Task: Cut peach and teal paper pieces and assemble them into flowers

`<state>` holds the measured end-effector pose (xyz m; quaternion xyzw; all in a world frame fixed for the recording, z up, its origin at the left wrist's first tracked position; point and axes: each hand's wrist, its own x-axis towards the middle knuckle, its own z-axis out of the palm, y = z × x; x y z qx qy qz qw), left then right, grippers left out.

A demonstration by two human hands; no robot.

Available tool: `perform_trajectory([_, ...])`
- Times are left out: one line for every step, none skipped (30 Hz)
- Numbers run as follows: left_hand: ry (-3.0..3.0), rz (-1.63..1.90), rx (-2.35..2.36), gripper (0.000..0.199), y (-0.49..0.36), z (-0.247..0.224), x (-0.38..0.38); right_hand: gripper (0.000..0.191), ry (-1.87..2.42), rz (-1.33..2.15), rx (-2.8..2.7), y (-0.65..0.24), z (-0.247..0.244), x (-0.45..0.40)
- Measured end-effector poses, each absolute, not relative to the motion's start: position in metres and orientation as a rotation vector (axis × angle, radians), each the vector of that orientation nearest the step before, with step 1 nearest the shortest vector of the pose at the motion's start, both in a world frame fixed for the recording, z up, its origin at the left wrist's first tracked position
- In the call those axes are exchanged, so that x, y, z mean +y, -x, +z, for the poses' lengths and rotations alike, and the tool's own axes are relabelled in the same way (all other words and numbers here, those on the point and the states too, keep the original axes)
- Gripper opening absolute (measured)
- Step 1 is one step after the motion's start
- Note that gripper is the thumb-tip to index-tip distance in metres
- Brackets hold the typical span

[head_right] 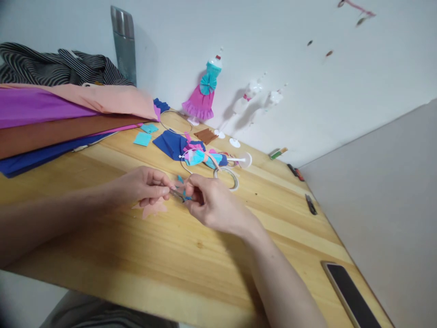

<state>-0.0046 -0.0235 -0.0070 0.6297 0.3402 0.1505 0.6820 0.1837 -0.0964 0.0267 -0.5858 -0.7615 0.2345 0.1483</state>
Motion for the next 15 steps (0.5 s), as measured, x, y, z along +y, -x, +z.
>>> perform_trajectory([-1.382, 0.347, 0.751, 0.010, 0.0047, -0.0071, -0.0236, 0.013, 1.662, 0.703, -2.171, -0.1840, 0.0260, -0.0963])
perform_trajectory([-1.358, 0.353, 0.735, 0.012, 0.0049, -0.0074, -0.0237, 0.013, 1.645, 0.718, -2.158, -0.1842, 0.0255, -0.0964])
perform_trajectory([-1.340, 0.355, 0.720, 0.014, 0.0051, -0.0079, -0.0237, 0.013, 1.635, 0.719, -2.152, -0.1843, 0.0252, -0.0966])
perform_trajectory([-1.330, 0.352, 0.710, 0.016, 0.0053, -0.0087, -0.0238, 0.013, 1.631, 0.708, -2.152, -0.1842, 0.0251, -0.0969])
perform_trajectory([-1.325, 0.351, 0.706, 0.018, 0.0056, -0.0096, -0.0239, 0.013, 1.634, 0.699, -2.157, -0.1840, 0.0251, -0.0973])
perform_trajectory([-1.320, 0.348, 0.707, 0.020, 0.0059, -0.0107, -0.0241, 0.013, 1.637, 0.690, -2.162, -0.1838, 0.0253, -0.0978])
perform_trajectory([-1.318, 0.345, 0.709, 0.023, 0.0062, -0.0118, -0.0244, 0.013, 1.642, 0.681, -2.167, -0.1834, 0.0256, -0.0982])
perform_trajectory([-1.315, 0.343, 0.709, 0.025, 0.0065, -0.0129, -0.0246, 0.013, 1.645, 0.673, -2.173, -0.1831, 0.0259, -0.0986])
perform_trajectory([-1.313, 0.344, 0.707, 0.027, 0.0068, -0.0140, -0.0249, 0.013, 1.647, 0.665, -2.179, -0.1829, 0.0261, -0.0988])
perform_trajectory([-1.309, 0.347, 0.701, 0.028, 0.0072, -0.0149, -0.0251, 0.013, 1.645, 0.658, -2.184, -0.1826, 0.0262, -0.0990])
perform_trajectory([-1.302, 0.349, 0.694, 0.028, 0.0075, -0.0156, -0.0252, 0.013, 1.643, 0.650, -2.188, -0.1824, 0.0262, -0.0991])
perform_trajectory([-1.291, 0.350, 0.687, 0.028, 0.0077, -0.0161, -0.0254, 0.013, 1.640, 0.642, -2.192, -0.1823, 0.0261, -0.0992])
perform_trajectory([-1.278, 0.352, 0.686, 0.028, 0.0078, -0.0164, -0.0255, 0.013, 1.639, 0.638, -2.196, -0.1821, 0.0260, -0.0992])
perform_trajectory([-1.265, 0.353, 0.692, 0.027, 0.0077, -0.0165, -0.0257, 0.013, 1.638, 0.635, -2.198, -0.1818, 0.0259, -0.0993])
perform_trajectory([-1.253, 0.355, 0.704, 0.026, 0.0075, -0.0166, -0.0258, 0.013, 1.637, 0.636, -2.199, -0.1815, 0.0258, -0.0993])
